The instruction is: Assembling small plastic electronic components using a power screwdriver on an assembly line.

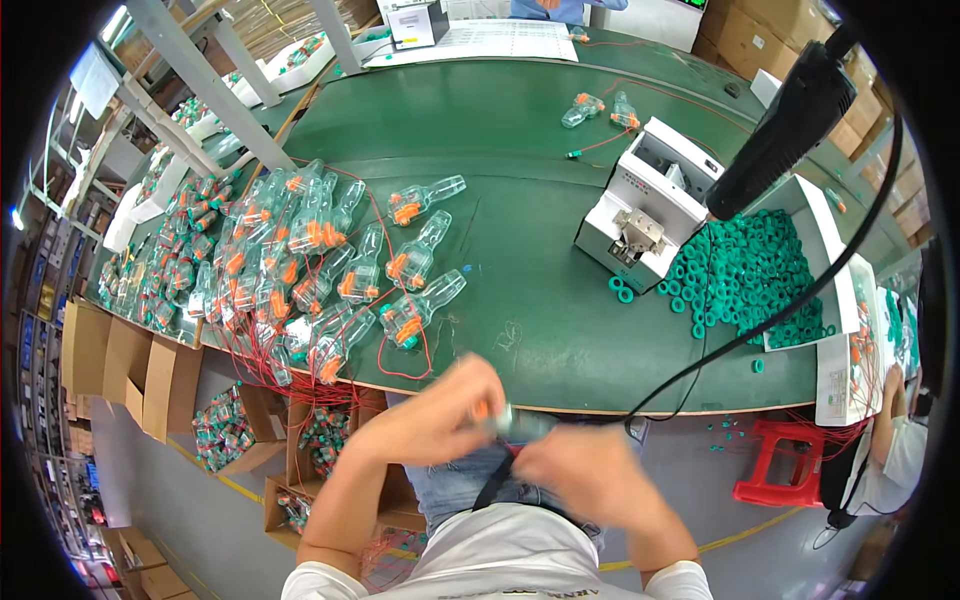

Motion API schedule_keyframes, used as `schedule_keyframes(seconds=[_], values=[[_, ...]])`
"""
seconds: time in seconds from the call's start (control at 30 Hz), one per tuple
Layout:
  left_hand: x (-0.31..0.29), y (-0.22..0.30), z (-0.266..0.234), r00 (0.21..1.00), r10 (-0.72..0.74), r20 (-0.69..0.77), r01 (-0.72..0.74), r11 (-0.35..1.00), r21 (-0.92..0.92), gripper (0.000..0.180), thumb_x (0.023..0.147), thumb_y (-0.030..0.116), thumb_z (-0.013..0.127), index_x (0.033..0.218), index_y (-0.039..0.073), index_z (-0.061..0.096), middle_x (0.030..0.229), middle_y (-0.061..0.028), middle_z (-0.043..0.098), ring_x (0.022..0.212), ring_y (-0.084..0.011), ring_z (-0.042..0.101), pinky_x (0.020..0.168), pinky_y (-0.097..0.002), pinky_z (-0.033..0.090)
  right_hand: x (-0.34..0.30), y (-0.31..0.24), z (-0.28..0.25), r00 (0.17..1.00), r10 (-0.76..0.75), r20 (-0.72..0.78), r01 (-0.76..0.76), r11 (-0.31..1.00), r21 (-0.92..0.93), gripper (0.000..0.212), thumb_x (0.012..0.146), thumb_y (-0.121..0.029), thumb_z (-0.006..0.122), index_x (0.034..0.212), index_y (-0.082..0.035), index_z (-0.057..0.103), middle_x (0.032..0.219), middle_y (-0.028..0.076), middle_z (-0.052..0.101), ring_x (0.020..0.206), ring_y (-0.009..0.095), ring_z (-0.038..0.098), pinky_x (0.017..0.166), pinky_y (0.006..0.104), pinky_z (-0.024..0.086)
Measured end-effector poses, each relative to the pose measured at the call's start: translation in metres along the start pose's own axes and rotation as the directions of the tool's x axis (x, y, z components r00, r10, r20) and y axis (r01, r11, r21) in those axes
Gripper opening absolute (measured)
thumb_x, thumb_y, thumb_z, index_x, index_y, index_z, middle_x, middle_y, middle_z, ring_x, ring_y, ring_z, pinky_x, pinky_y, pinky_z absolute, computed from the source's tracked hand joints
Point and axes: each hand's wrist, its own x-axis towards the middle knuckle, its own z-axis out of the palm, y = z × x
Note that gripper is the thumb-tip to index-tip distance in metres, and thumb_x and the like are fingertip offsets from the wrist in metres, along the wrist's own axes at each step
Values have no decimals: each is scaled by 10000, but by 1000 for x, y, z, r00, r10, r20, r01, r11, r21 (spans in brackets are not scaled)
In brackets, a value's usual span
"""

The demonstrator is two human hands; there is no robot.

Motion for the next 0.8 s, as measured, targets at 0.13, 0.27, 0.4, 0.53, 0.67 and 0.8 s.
schedule_keyframes(seconds=[0.13, 0.27, 0.4, 0.53, 0.67, 0.8], values=[[-15, 10, -1, 985, 116, -129, -172, 542, -822, 311, 835, 69, 749, 993, 69, 480, 1110, -72, 486, 1029, -171, 467, 908, -302, 396, -2, 14, 14, 996, 90, 11, -90, 995, 38, 114, 859, -116, 684, 957, -60, 668, 843, 103, 668, 742, 288, 674, 614, 375, 530], [-14, 2, -10, 968, -3, 250, 90, 937, -337, 363, 808, 36, 763, 921, 89, 422, 1057, -87, 461, 1028, -213, 463, 909, -338, 390, 6, 8, 2, 998, 62, -27, -61, 998, 16, 81, 902, -133, 672, 924, -68, 629, 806, 89, 625, 701, 286, 649, 573, 397, 502], [-8, -2, -12, 998, -57, -30, 43, 930, -365, 354, 815, 76, 780, 943, 100, 451, 1070, -90, 478, 1018, -203, 471, 890, -307, 388, -12, 5, 28, 980, 48, 192, -81, 982, 172, 142, 899, -127, 678, 1013, -81, 606, 790, 86, 601, 685, 294, 643, 554, 404, 492], [-15, 5, -7, 920, 331, 211, -164, 811, -562, 299, 831, 25, 720, 973, 83, 463, 1095, -69, 478, 998, -182, 486, 889, -319, 422, 0, 23, 10, 997, 71, 22, -72, 996, 49, 112, 887, -145, 679, 971, -82, 641, 849, 111, 632, 705, 321, 649, 579, 414, 531], [-5, 1, -5, 976, -163, -142, 162, 987, -16, 264, 853, 42, 713, 954, 97, 475, 1063, -97, 512, 1005, -203, 498, 845, -320, 417, -10, -3, 23, 972, 107, 208, -114, 993, 20, 100, 855, -104, 708, 920, -41, 666, 819, 125, 630, 722, 315, 637, 611, 396, 515], [-13, 12, -16, 994, 113, -11, -102, 847, -521, 294, 850, 73, 738, 974, 71, 471, 1091, -79, 496, 982, -195, 479, 846, -323, 412, -13, 13, 27, 994, 112, -5, -110, 985, 132, 126, 872, -130, 706, 955, -47, 657, 755, 104, 612, 656, 301, 631, 562, 392, 499]])
